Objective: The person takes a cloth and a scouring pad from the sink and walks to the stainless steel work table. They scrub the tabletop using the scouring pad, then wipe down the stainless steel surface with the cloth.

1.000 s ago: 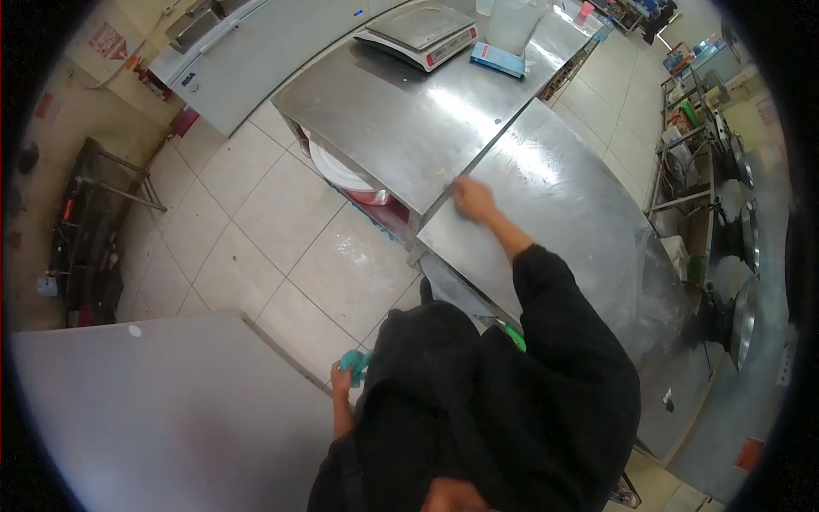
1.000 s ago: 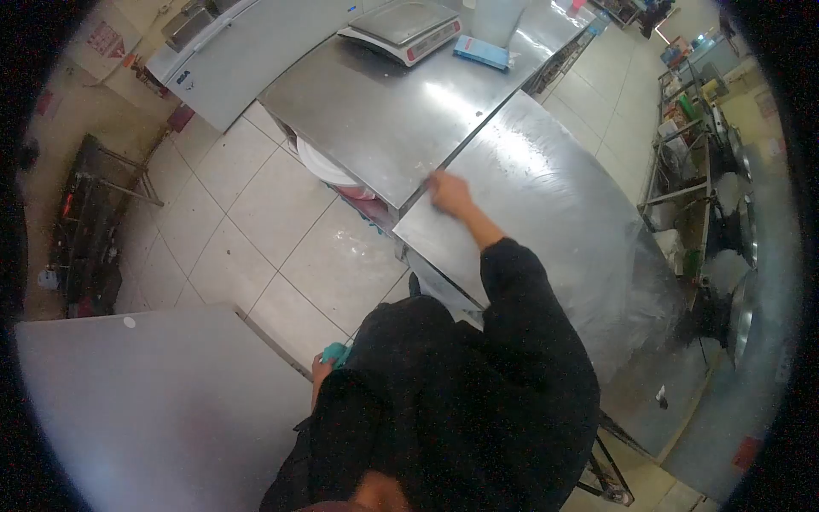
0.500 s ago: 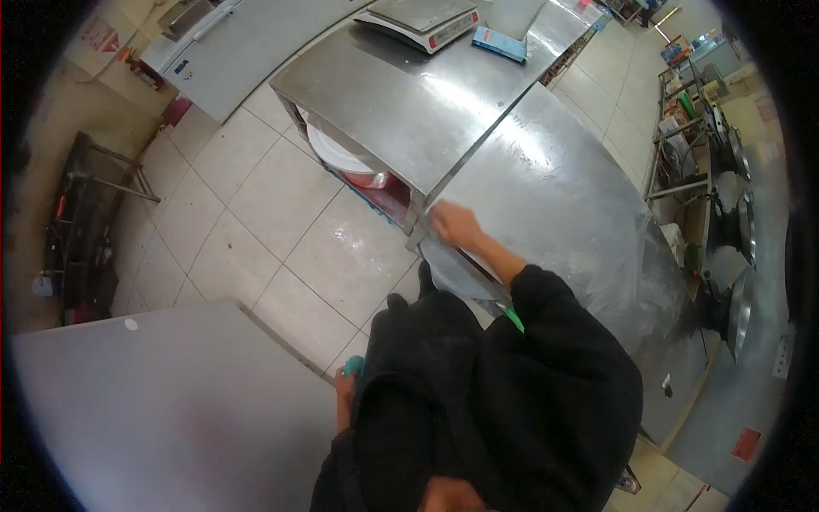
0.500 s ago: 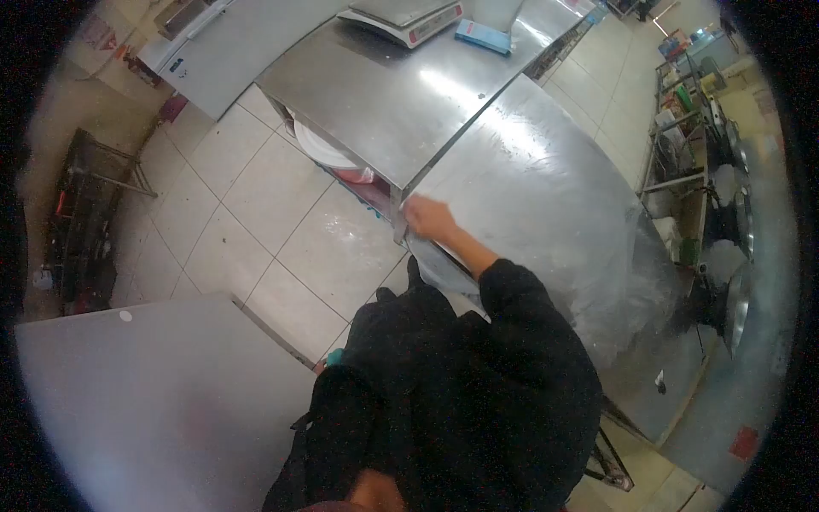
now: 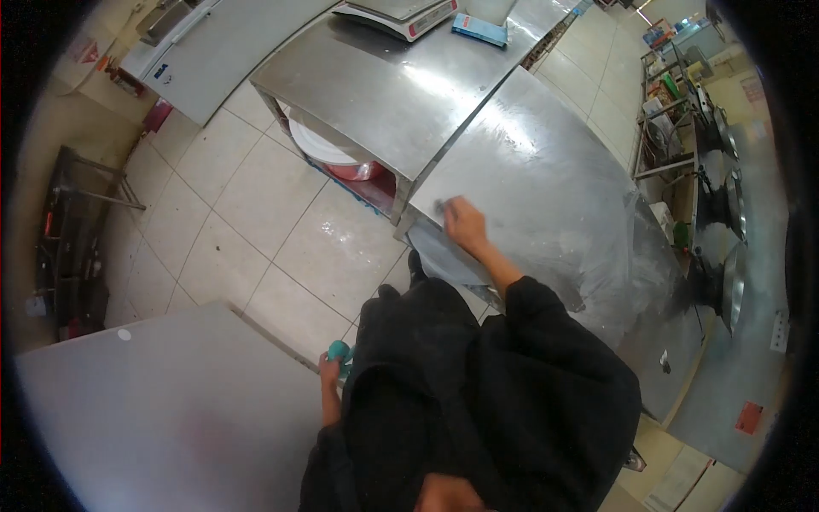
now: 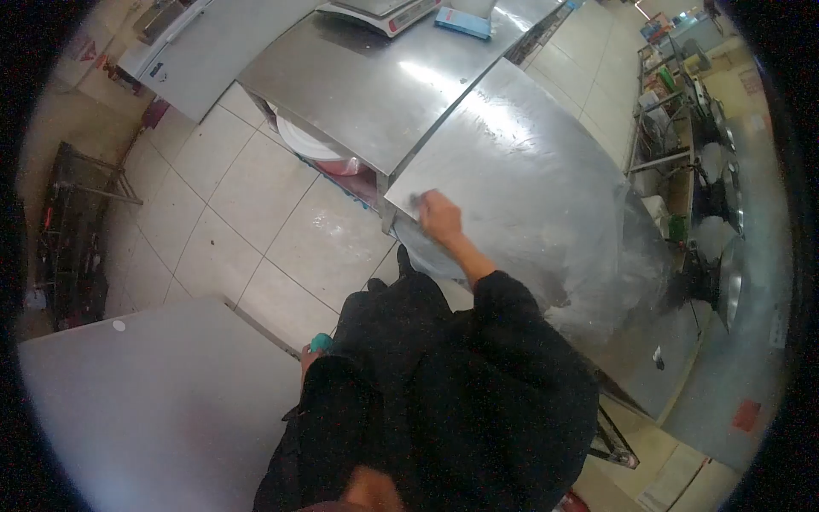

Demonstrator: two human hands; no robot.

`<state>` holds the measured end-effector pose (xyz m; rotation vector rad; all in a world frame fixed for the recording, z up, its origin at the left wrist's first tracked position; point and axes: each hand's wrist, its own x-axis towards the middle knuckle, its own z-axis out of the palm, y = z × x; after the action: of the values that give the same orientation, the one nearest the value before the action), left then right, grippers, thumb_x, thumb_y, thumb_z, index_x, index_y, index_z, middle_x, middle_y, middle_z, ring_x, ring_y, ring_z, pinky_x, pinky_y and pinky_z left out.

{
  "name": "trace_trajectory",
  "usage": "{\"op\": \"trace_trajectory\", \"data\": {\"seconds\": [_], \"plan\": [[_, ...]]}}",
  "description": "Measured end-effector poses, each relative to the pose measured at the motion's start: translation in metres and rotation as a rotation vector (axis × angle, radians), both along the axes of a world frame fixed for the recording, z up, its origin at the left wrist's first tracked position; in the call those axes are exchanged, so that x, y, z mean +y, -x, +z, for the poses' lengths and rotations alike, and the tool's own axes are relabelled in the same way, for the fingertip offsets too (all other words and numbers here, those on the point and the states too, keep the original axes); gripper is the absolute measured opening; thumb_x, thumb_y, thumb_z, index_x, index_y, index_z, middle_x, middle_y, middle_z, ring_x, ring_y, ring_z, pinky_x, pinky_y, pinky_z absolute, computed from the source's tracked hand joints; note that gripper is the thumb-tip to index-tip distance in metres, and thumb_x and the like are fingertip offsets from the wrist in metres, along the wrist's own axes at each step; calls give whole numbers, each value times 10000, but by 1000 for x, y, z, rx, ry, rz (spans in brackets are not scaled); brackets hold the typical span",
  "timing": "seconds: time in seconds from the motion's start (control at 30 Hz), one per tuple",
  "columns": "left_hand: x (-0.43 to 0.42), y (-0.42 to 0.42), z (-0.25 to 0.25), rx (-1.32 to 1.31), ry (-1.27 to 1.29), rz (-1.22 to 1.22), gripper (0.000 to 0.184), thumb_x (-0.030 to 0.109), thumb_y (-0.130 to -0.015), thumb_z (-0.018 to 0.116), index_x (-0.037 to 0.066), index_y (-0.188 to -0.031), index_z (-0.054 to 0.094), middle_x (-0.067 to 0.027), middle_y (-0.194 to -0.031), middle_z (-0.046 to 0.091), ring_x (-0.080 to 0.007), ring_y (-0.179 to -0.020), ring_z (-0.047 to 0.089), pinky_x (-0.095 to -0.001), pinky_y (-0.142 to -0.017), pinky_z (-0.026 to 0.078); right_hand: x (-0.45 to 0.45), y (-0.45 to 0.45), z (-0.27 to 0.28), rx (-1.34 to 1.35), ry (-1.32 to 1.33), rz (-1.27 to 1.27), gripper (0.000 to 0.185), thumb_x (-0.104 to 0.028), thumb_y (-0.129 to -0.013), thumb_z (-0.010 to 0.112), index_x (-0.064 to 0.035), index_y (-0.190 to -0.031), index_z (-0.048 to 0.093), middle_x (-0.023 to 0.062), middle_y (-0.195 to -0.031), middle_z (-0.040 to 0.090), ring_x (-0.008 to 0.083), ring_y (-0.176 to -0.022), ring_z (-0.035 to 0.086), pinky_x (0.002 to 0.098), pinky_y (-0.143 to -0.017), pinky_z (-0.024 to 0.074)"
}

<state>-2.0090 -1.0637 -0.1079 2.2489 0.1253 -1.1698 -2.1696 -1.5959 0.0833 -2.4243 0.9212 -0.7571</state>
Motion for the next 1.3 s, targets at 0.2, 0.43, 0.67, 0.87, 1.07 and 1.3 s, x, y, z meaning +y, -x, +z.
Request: {"op": "trace_trajectory", "data": {"seconds": [0.2, 0.43, 0.67, 0.87, 1.07, 1.3], "plan": [[-40, -20, 34, -100, 67, -70, 526, 141, -744, 706, 1, -1216, 522, -221, -1055, 632, -304, -953, 626, -391, -809, 509, -23, 39, -16, 119, 20, -554, 130, -186, -900, 506, -76, -885, 575, 138, -850, 595, 360, -780, 596, 471, -656, 467], [-80, -42, 56, -89, 140, -148, 498, 105, -766, 697, -15, -1213, 513, -194, -1049, 628, -284, -924, 622, -363, -792, 506, 95, -94, 4, -115, -234, -27, 192, -257, -885, 570, -92, -983, 587, 136, -957, 626, 365, -864, 613, 474, -743, 476], [-109, -71, 76, -83, 446, -52, 512, 110, -807, 681, -19, -1257, 472, -183, -1119, 593, -262, -976, 605, -354, -798, 512, -41, -175, 35, -308, -531, -512, 420, -352, -870, 615, -41, -1139, 532, 227, -1082, 595, 403, -1023, 573, 446, -859, 461], [-146, -65, 144, -22, 608, 76, 581, 81, -815, 696, -3, -1319, 420, -185, -1214, 555, -277, -1091, 556, -381, -922, 452, -16, -173, 22, -424, -597, -223, 613, -380, -827, 686, 50, -1214, 484, 234, -1218, 560, 354, -1137, 543, 416, -957, 425], [-201, -46, 207, 182, 885, -27, 709, 52, -790, 712, 46, -1389, 331, -159, -1259, 520, -264, -1122, 533, -363, -924, 459, 117, -95, 3, 53, -914, 209, 547, -481, -888, 609, -55, -1222, 532, 132, -1152, 590, 241, -1106, 547, 389, -928, 434], [-293, -15, 262, 302, 1035, -327, 670, 84, -791, 731, 37, -1350, 365, -161, -1239, 519, -247, -1112, 533, -365, -898, 477, 133, -36, 41, -602, -1582, 173, 595, -476, -892, 623, -88, -1310, 451, 103, -1190, 563, 230, -1089, 549, 398, -896, 457]]}}
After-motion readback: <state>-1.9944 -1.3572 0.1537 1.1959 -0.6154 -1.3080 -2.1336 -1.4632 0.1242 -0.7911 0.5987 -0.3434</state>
